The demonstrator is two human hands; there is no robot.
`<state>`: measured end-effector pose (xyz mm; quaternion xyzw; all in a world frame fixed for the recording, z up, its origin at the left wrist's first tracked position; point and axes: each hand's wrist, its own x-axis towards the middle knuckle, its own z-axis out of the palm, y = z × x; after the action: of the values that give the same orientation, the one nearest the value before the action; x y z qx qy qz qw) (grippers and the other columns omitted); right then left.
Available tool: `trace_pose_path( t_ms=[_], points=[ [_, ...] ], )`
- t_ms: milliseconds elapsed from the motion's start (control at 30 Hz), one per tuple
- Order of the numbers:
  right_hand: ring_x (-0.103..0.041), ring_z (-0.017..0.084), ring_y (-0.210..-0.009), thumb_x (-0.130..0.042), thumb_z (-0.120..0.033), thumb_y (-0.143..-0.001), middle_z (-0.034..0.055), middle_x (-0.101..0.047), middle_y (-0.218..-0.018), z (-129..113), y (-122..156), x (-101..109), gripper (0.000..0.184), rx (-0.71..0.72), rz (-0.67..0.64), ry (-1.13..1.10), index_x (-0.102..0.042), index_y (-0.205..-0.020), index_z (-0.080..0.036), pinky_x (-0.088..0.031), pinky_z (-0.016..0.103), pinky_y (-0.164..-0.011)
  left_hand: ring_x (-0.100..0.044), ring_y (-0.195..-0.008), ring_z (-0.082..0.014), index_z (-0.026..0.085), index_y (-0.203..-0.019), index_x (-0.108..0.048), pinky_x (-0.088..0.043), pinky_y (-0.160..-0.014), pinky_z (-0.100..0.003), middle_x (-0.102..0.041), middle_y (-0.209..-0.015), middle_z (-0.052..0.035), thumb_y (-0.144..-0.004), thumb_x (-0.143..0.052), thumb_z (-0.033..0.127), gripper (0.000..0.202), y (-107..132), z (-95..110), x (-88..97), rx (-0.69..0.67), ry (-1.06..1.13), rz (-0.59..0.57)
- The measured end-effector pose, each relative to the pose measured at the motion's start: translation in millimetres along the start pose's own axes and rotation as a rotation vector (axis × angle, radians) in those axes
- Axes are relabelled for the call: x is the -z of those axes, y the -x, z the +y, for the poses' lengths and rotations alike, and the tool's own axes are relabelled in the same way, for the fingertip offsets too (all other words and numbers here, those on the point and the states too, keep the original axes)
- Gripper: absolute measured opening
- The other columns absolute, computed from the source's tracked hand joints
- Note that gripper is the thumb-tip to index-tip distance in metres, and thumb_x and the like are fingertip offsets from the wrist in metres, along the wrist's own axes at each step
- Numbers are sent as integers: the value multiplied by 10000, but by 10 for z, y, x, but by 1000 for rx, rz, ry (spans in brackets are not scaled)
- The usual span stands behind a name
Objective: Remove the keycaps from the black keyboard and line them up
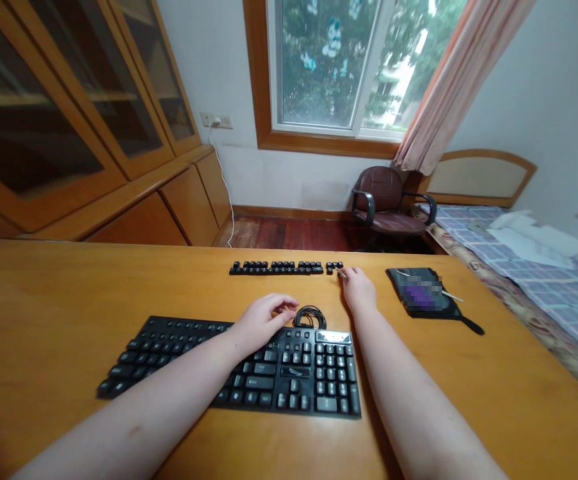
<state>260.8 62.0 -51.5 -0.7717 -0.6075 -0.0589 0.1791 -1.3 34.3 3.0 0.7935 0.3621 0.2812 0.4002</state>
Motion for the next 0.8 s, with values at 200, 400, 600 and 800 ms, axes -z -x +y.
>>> trace_pose_path(
  t_ms=[200, 400, 600, 800],
  points=[
    [-567, 155, -785, -438, -341, -881, 50, -632, -952, 25, -70, -41, 264, 32, -1, -42, -665, -958, -229, -355, 246, -607, -595, -861, -179, 180, -935, -636, -467, -792, -305, -657, -933, -44, -818, -534, 294, 193, 0, 37, 11, -10, -18, -13],
    [-572, 163, -810, -452, -329, -873, 51, -647, -926, 44, -110, -51, 245, 33, -19, -49, -663, -943, -227, -361, 246, -626, -594, -856, -179, 191, -927, -640, -464, -778, -302, -659, -923, -39, -819, -530, 294, 186, -7, 43, 5, -20, -51, -27],
    [-576, 162, -820, -444, -323, -876, 45, -646, -955, 45, -104, -45, 255, 44, -19, -61, -662, -980, -242, -373, 244, -643, -592, -864, -184, 188, -920, -646, -458, -794, -318, -661, -928, -43, -826, -515, 299, 196, -3, 47, 9, -15, -69, -50],
    [-582, 161, -818, -452, -292, -867, 43, -647, -959, 45, -100, -39, 254, 72, -19, -82, -664, -994, -238, -387, 242, -647, -593, -860, -185, 193, -920, -652, -457, -787, -310, -662, -919, -41, -828, -510, 300, 200, 1, 42, 1, -28, -90, -56]
  ],
)
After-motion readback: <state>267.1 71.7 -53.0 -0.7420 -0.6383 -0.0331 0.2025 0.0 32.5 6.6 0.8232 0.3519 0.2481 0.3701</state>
